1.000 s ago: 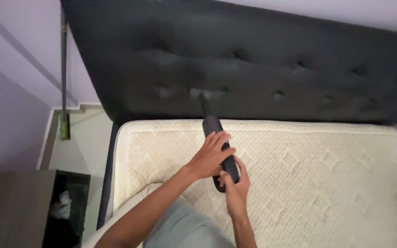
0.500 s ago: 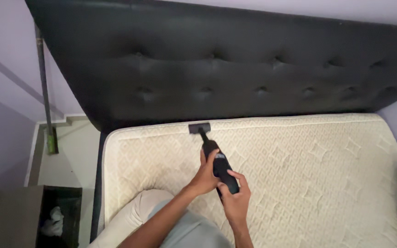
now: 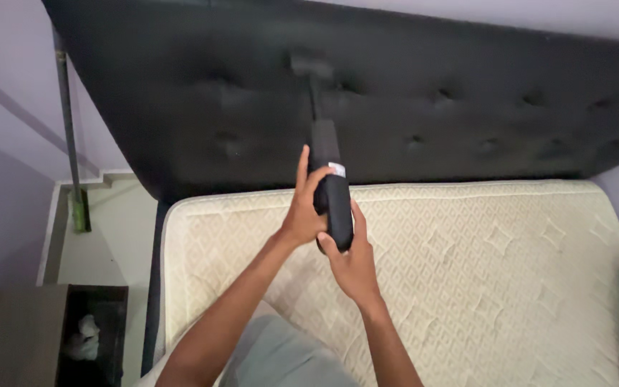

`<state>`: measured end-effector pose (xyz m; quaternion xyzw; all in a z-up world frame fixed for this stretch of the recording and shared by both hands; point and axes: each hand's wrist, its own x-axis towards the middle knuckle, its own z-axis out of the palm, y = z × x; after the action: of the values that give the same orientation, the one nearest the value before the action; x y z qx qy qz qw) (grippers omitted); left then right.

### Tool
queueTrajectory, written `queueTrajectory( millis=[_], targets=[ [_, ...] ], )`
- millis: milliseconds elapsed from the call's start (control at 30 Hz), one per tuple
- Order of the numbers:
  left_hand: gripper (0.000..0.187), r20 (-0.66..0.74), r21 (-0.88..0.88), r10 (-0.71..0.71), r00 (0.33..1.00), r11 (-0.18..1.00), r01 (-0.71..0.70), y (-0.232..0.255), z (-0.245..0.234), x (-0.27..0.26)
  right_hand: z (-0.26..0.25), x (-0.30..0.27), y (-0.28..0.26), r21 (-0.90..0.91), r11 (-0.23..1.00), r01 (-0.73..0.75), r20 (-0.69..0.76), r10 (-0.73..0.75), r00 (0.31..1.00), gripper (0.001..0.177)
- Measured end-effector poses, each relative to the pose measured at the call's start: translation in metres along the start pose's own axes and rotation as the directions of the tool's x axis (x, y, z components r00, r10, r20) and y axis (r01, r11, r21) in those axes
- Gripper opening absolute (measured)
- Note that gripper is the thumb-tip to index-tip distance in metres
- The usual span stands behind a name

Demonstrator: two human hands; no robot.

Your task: The person vacuums a mattress and a headboard using a hand-held vacuum cleaner with different attachments.

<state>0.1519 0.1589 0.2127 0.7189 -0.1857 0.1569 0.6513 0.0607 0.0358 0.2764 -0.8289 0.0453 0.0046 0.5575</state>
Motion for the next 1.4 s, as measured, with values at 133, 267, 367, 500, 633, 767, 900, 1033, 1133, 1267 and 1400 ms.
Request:
queueTrajectory(
  millis=[133,267,367,500,633,767,900,1033,1133,1267,1400],
  targets=[
    [0.077,-0.018,0.019,0.109,0.994,0.994,-0.109,-0.005,-0.019,0.034,0.003,0.03,-0.011,-0.106,0.962,0.251,-0.003,-0.252,0.968,0.083],
    [0.078,0.178,-0.211,-0.101,0.979,0.968,0.138,-0.017,-0.043,0.057,0.008,0.056,-0.02,-0.137,0.99,0.025,-0.023,-0.028,0.999,0.086],
    [0.071,0.249,-0.401,-0.243,0.937,0.855,0.329,-0.02,-0.053,0.078,0.014,0.062,-0.02,-0.097,0.972,0.216,-0.096,-0.225,0.97,0.078],
    [0.076,0.033,-0.013,-0.305,0.952,0.952,0.306,-0.02,-0.041,0.113,0.023,0.062,-0.03,-0.117,0.979,0.168,-0.121,-0.182,0.976,0.075],
    [0.084,-0.008,0.019,-0.466,0.885,0.885,0.466,-0.017,-0.021,0.157,0.021,0.067,-0.053,-0.061,0.996,0.066,-0.132,-0.073,0.989,0.073],
    [0.079,-0.045,0.064,-0.472,0.881,0.878,0.474,-0.028,-0.015,0.181,0.015,0.076,-0.059,0.09,0.992,0.084,-0.159,-0.069,0.985,0.069],
    [0.06,-0.104,-0.005,-0.466,0.878,0.883,0.468,-0.041,-0.007,0.202,0.004,0.087,-0.053,0.067,0.99,0.123,-0.197,-0.108,0.974,0.065],
    [0.05,-0.17,0.132,-0.35,0.921,0.918,0.373,-0.046,0.006,0.224,-0.006,0.106,-0.056,0.205,0.968,0.147,-0.17,-0.113,0.979,0.064],
    [0.05,-0.214,0.245,-0.305,0.928,0.903,0.354,-0.05,0.006,0.249,-0.005,0.116,-0.063,0.248,0.958,0.146,-0.176,-0.103,0.979,0.064],
    [0.044,-0.141,0.272,-0.417,0.898,0.855,0.441,-0.054,-0.002,0.254,-0.001,0.117,-0.073,0.229,0.97,0.084,-0.196,-0.038,0.98,0.065],
    [0.041,-0.178,0.326,-0.334,0.926,0.868,0.375,-0.056,-0.005,0.258,0.002,0.116,-0.08,0.15,0.986,0.08,-0.236,-0.043,0.971,0.065]
  ],
)
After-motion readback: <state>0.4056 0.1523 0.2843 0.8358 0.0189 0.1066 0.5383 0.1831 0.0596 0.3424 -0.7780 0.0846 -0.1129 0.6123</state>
